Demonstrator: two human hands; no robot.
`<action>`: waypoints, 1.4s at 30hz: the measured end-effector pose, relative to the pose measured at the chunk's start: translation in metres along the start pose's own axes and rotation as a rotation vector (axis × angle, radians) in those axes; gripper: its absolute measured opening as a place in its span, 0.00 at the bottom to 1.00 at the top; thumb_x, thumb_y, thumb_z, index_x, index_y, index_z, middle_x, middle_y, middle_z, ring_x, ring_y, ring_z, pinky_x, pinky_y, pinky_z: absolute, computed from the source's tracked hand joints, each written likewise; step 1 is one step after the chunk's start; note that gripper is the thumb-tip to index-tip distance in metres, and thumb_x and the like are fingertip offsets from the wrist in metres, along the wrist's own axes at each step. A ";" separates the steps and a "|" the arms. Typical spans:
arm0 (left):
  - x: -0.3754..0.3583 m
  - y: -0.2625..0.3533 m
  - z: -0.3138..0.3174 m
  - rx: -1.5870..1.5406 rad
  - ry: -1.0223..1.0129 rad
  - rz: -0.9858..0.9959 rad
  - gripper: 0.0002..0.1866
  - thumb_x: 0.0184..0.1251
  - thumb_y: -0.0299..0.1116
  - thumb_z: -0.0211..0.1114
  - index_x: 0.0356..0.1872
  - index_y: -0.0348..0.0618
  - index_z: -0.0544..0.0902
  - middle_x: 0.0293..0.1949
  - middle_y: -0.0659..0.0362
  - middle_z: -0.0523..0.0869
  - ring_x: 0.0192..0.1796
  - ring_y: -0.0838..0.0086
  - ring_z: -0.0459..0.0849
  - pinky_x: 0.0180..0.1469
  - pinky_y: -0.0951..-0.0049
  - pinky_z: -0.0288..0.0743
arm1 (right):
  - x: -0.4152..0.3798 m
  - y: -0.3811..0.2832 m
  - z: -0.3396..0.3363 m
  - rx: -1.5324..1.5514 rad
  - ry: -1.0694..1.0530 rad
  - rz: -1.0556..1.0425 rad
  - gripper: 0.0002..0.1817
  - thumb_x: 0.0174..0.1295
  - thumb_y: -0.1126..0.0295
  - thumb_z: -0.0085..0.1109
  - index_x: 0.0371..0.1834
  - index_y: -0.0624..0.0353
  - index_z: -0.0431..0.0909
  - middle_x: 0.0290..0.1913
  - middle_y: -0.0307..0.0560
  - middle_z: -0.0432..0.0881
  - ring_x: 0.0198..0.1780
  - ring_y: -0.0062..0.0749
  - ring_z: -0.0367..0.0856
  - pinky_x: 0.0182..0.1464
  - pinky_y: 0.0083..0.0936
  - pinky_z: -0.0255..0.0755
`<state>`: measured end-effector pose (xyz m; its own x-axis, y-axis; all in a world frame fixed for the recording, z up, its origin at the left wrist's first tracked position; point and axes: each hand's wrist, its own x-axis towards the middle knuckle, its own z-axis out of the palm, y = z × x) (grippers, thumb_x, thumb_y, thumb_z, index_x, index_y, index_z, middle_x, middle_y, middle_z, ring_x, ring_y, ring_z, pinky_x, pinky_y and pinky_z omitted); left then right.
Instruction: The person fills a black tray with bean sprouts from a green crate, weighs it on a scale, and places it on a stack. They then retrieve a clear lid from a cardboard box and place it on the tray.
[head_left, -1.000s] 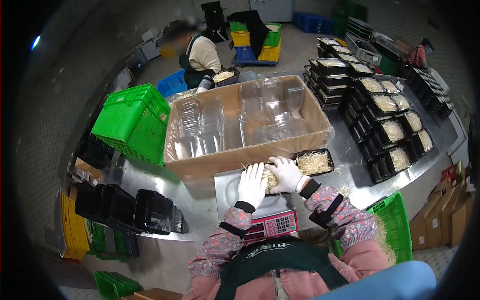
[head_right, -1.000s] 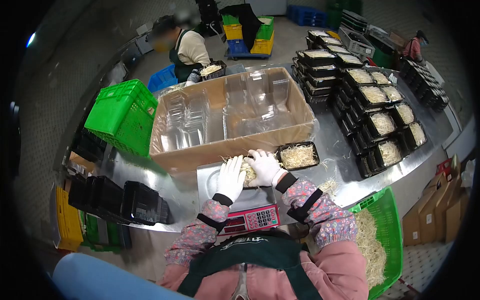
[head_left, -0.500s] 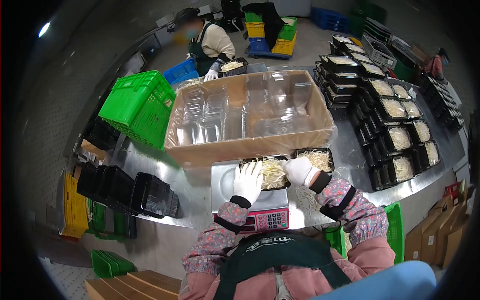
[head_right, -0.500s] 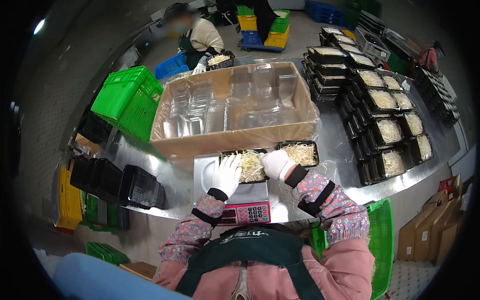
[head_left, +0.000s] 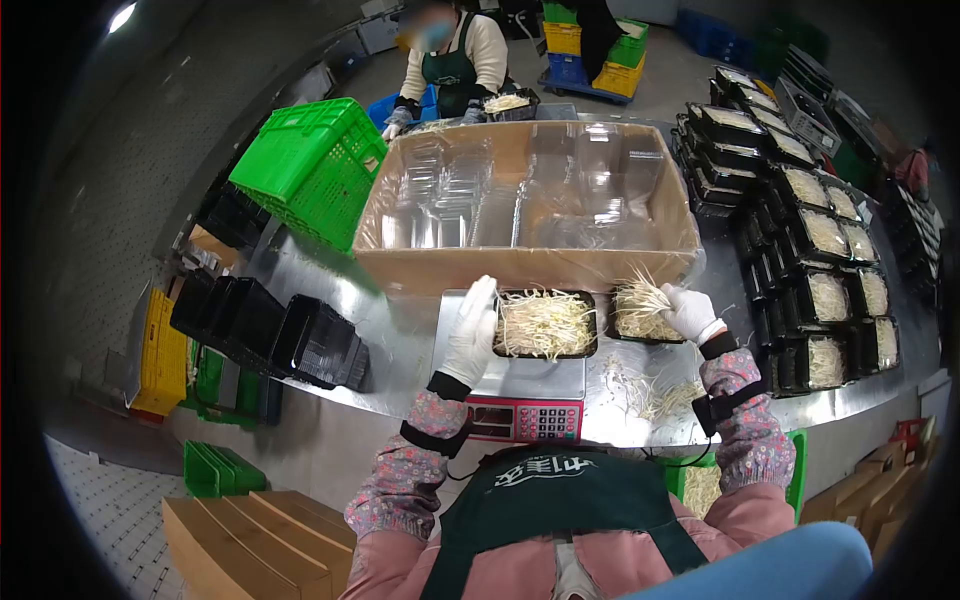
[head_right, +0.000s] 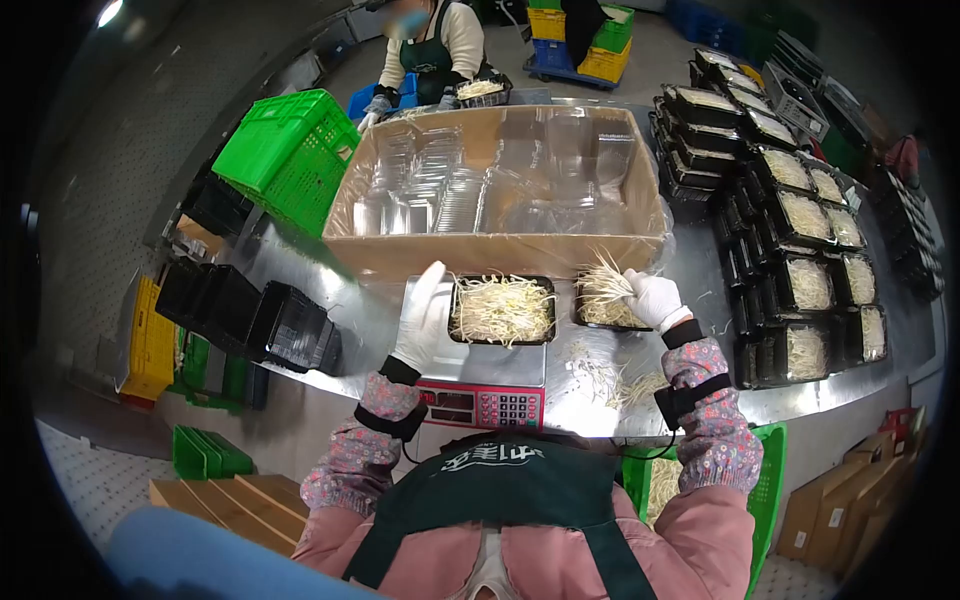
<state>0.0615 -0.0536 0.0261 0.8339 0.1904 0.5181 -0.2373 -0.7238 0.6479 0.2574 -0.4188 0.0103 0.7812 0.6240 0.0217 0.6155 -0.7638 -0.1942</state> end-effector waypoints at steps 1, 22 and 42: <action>-0.001 -0.005 -0.010 -0.003 0.032 -0.029 0.23 0.73 0.29 0.50 0.66 0.32 0.70 0.64 0.43 0.74 0.69 0.56 0.71 0.70 0.64 0.62 | 0.001 0.007 0.018 0.007 -0.011 -0.013 0.19 0.54 0.62 0.65 0.48 0.54 0.75 0.40 0.56 0.84 0.41 0.52 0.84 0.43 0.43 0.77; -0.023 -0.009 0.052 0.427 -0.256 0.003 0.25 0.70 0.43 0.54 0.62 0.39 0.74 0.59 0.50 0.80 0.63 0.57 0.74 0.65 0.52 0.63 | 0.037 -0.173 0.046 0.250 -0.072 -0.545 0.44 0.59 0.42 0.59 0.70 0.65 0.64 0.70 0.63 0.67 0.70 0.54 0.66 0.70 0.42 0.60; -0.009 -0.017 0.071 0.592 -0.199 0.053 0.14 0.68 0.46 0.58 0.44 0.48 0.81 0.39 0.56 0.83 0.44 0.59 0.81 0.45 0.53 0.74 | 0.020 -0.109 -0.013 0.415 0.025 -0.193 0.11 0.52 0.61 0.68 0.30 0.58 0.86 0.26 0.56 0.83 0.31 0.50 0.84 0.38 0.38 0.77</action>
<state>0.0929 -0.0903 -0.0292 0.9190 0.0581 0.3900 -0.0121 -0.9845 0.1752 0.2079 -0.3253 0.0446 0.6615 0.7405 0.1190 0.6602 -0.4996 -0.5609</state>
